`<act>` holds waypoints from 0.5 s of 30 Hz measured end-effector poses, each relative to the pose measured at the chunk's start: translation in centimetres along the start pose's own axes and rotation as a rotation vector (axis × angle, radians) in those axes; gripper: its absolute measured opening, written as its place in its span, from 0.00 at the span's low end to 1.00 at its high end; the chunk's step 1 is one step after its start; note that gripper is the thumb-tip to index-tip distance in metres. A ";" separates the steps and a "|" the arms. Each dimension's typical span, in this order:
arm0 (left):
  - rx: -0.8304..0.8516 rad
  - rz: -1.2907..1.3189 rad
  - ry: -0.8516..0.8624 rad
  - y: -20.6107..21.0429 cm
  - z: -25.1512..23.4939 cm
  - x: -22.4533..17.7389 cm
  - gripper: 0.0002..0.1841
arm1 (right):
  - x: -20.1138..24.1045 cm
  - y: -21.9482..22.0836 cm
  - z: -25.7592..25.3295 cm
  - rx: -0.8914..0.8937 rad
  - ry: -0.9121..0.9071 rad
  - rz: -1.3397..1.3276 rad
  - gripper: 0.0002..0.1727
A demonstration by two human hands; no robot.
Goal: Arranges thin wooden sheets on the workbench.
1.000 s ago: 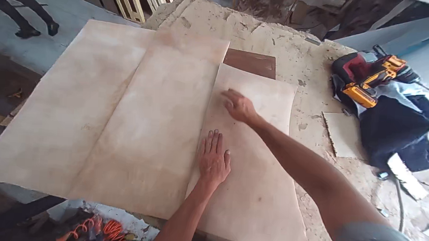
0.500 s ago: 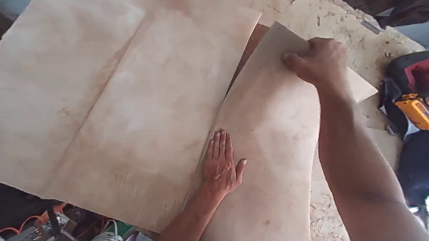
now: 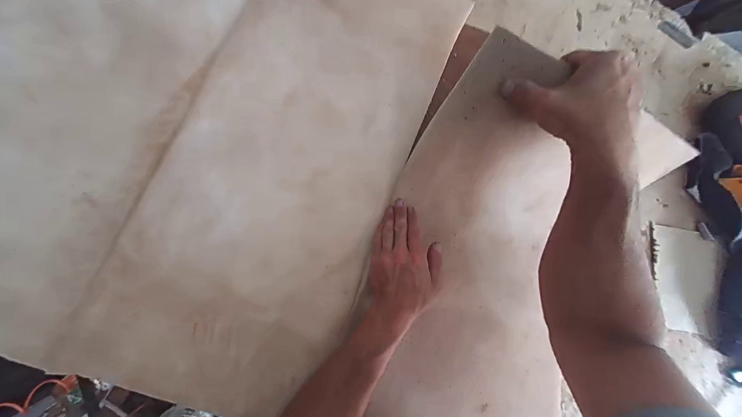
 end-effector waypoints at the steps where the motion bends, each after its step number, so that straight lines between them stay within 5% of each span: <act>1: 0.036 -0.009 -0.004 0.2 0.2 0.1 0.38 | 0.5 -0.1 0.4 -0.006 0.018 0.049 0.45; 5: 0.141 -0.043 -0.024 0.3 -0.4 0.5 0.42 | 2.3 0.4 -0.6 -0.015 0.032 0.112 0.44; 9: -0.040 -0.007 0.105 -0.3 0.1 -1.0 0.36 | 0.2 3.7 -4.2 0.015 -0.057 -0.009 0.41; 15: 0.290 -0.023 0.005 0.4 -3.0 -0.5 0.36 | -0.4 5.1 -5.3 0.052 0.095 -0.011 0.37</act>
Point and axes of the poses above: each hand's wrist, its own z-axis away from the middle knuckle, its own y-axis out of the palm, x = y × z, the point moved 7 cm from there along -z, towards the middle knuckle, and after that the axes turned 14 degrees about x, right-handed, at the moved point
